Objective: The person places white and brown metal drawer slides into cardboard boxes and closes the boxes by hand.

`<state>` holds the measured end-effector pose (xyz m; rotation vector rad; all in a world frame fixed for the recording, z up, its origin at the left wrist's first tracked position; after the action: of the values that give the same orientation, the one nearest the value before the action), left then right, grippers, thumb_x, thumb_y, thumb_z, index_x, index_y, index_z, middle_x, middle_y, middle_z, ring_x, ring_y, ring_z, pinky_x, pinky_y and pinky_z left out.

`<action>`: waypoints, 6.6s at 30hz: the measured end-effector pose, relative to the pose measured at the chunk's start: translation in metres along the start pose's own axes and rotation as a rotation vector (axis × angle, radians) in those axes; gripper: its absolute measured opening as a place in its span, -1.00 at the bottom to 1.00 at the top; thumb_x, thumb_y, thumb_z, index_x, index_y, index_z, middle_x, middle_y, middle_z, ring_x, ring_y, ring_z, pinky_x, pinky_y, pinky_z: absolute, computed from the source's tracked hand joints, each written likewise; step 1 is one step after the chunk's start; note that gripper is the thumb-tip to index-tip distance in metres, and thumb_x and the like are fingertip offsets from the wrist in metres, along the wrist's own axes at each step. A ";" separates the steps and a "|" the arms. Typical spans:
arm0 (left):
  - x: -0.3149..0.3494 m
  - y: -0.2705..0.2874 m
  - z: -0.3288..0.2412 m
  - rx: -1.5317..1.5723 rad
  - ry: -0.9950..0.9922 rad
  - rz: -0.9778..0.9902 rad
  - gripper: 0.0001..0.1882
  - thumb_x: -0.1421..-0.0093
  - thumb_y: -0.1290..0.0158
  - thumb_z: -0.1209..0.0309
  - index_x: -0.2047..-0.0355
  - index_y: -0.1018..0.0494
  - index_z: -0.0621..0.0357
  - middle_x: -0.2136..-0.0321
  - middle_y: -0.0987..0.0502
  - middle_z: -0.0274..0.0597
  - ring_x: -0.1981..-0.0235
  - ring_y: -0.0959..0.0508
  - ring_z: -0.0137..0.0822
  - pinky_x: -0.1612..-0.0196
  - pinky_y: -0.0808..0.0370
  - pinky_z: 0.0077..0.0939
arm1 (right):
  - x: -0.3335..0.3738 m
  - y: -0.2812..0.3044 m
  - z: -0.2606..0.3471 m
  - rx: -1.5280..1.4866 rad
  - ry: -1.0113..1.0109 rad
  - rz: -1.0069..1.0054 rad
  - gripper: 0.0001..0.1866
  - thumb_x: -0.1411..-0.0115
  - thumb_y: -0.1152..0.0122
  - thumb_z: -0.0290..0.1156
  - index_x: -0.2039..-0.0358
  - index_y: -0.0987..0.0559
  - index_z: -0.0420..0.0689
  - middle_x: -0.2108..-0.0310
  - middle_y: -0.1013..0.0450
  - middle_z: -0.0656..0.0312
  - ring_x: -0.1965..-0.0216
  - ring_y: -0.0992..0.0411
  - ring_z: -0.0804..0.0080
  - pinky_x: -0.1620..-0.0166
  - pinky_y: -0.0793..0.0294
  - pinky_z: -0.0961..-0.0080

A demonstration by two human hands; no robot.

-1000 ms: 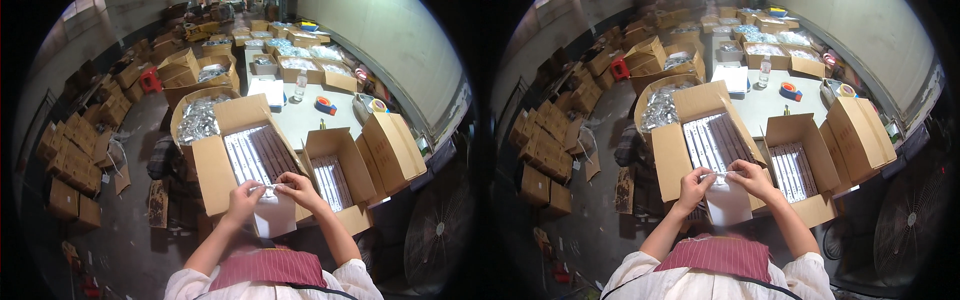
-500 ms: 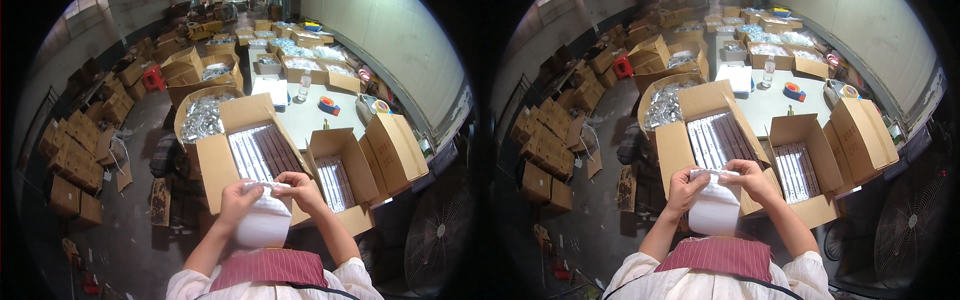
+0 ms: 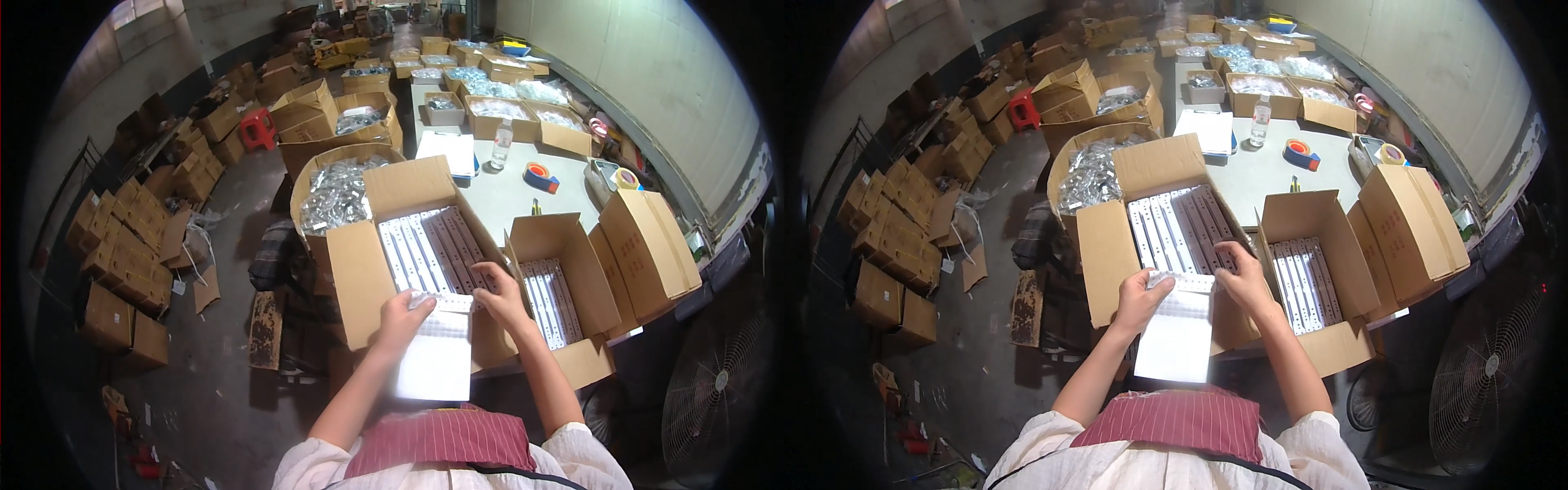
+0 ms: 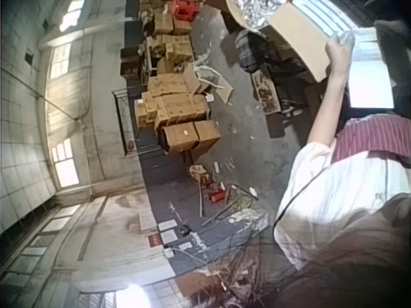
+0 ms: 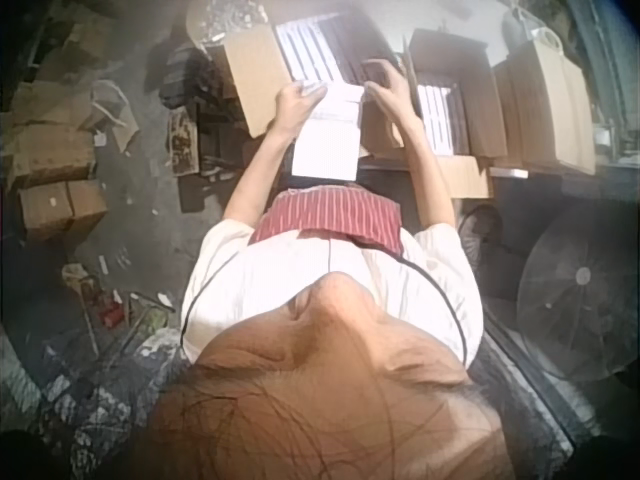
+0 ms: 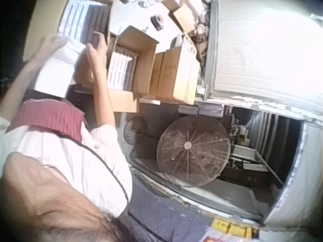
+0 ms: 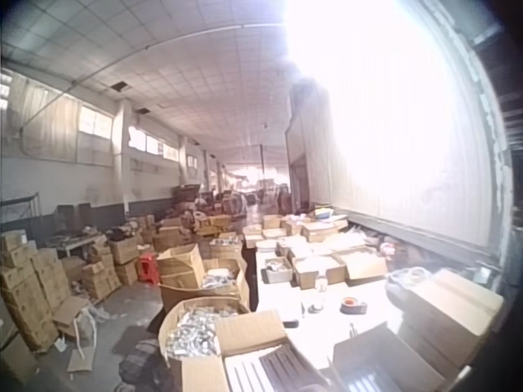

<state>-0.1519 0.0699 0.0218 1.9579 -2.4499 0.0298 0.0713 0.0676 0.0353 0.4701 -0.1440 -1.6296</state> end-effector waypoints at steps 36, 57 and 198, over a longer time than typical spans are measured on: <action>0.033 -0.052 -0.021 -0.146 -0.126 0.093 -0.83 -0.19 -0.22 0.41 0.26 -0.57 0.24 0.47 -0.62 -0.27 0.40 -0.56 -0.58 0.35 -0.48 -0.62 | 0.046 0.030 0.075 0.578 0.471 0.152 -0.76 -0.02 -0.27 -0.62 0.28 -0.48 -0.19 0.29 -0.44 0.10 0.21 -0.46 0.08 0.15 -0.49 0.27; 0.013 -0.170 -0.014 -0.059 0.128 -0.012 -0.83 -0.23 -0.16 0.41 0.28 -0.53 0.28 0.40 -0.58 -0.30 0.39 -0.50 -0.56 0.32 -0.45 -0.59 | 0.035 0.148 -0.027 0.463 0.537 0.158 -0.87 -0.03 -0.25 -0.55 0.36 -0.52 -0.20 0.40 -0.49 0.10 0.37 -0.49 0.18 0.30 -0.49 0.37; 0.002 -0.155 0.015 -0.041 0.283 -0.207 -0.73 -0.35 0.03 0.35 0.27 -0.52 0.36 0.41 -0.60 -0.20 0.47 -0.54 -0.50 0.38 -0.48 -0.57 | -0.031 0.146 -0.084 0.180 0.582 0.025 -0.82 0.07 -0.28 -0.49 0.39 -0.52 -0.12 0.45 -0.45 0.12 0.32 -0.47 0.09 0.21 -0.47 0.20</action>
<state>-0.0007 0.0339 0.0089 2.0202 -2.0510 0.2364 0.2399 0.0955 0.0198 1.0543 0.1411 -1.4009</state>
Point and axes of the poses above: each hand's wrist, its own x-axis away from the middle knuckle, its own y-axis out of the back of the hand, z = x × y, the point moved 3 cm from there along -x, towards the middle knuckle
